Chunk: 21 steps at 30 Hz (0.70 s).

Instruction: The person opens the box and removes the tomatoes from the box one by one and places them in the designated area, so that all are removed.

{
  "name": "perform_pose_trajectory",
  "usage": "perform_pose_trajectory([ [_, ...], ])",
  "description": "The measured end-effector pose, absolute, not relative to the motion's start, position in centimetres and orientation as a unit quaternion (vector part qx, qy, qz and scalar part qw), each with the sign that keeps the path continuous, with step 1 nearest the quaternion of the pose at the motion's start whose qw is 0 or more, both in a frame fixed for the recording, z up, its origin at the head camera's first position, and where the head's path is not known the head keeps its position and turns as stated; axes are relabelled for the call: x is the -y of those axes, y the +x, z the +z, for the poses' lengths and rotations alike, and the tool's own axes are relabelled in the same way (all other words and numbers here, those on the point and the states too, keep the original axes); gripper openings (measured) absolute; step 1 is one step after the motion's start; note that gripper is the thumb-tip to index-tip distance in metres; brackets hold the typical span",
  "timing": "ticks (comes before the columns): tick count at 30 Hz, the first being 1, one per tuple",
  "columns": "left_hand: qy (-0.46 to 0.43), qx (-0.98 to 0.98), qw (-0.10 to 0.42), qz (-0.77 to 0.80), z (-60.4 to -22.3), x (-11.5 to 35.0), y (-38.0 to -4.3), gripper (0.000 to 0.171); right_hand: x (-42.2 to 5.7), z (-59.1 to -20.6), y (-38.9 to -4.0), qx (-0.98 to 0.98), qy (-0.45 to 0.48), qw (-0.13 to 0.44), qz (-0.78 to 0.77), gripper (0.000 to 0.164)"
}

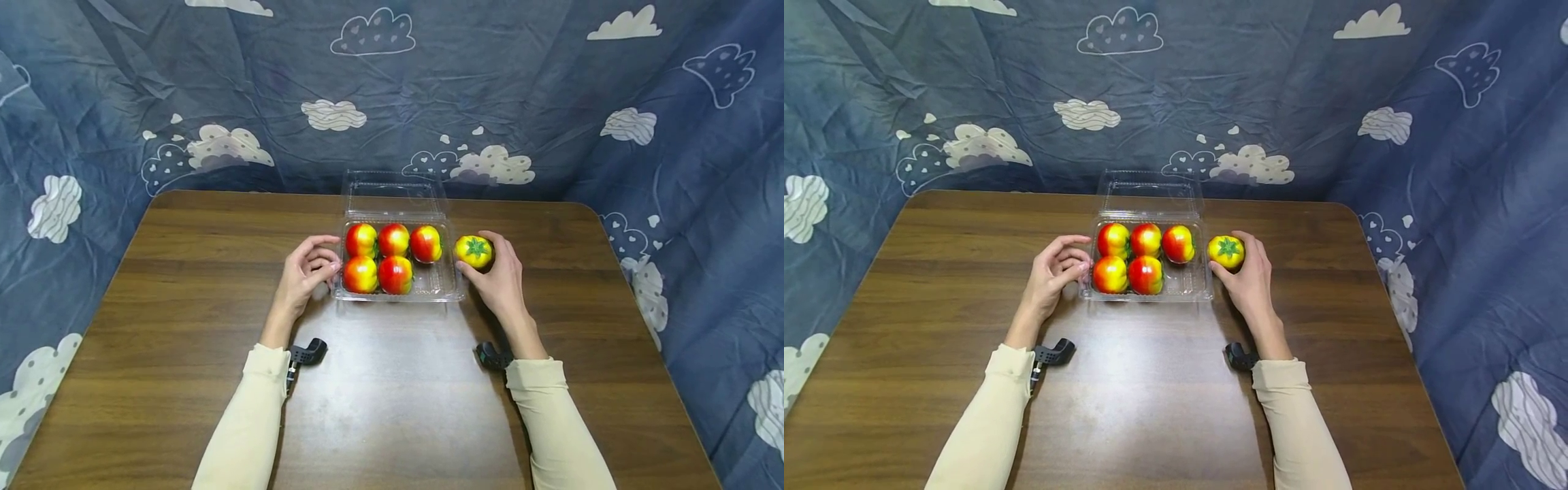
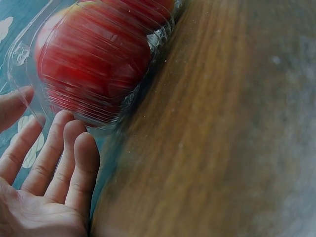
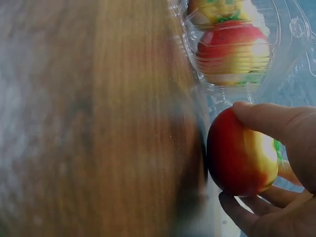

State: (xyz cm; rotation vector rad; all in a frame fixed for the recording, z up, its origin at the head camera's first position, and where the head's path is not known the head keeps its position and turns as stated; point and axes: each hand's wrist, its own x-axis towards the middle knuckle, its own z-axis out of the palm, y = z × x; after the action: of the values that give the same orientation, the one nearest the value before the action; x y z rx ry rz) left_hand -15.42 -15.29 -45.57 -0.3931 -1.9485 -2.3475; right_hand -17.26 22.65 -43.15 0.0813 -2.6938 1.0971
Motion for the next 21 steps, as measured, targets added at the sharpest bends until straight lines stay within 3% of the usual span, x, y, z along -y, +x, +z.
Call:
perform_pose_trajectory([
  [11,-0.128,0.631,0.032,-0.765,-45.3,15.3,-15.5,0.046,-22.1,-43.2,-17.5,0.919,0.019,0.116,0.378,0.079],
  [21,-0.128,0.63,0.029,-0.766,-45.4,15.3,-15.4,0.046,-21.6,-43.2,-17.2,0.9,0.039,0.172,0.398,0.074],
])
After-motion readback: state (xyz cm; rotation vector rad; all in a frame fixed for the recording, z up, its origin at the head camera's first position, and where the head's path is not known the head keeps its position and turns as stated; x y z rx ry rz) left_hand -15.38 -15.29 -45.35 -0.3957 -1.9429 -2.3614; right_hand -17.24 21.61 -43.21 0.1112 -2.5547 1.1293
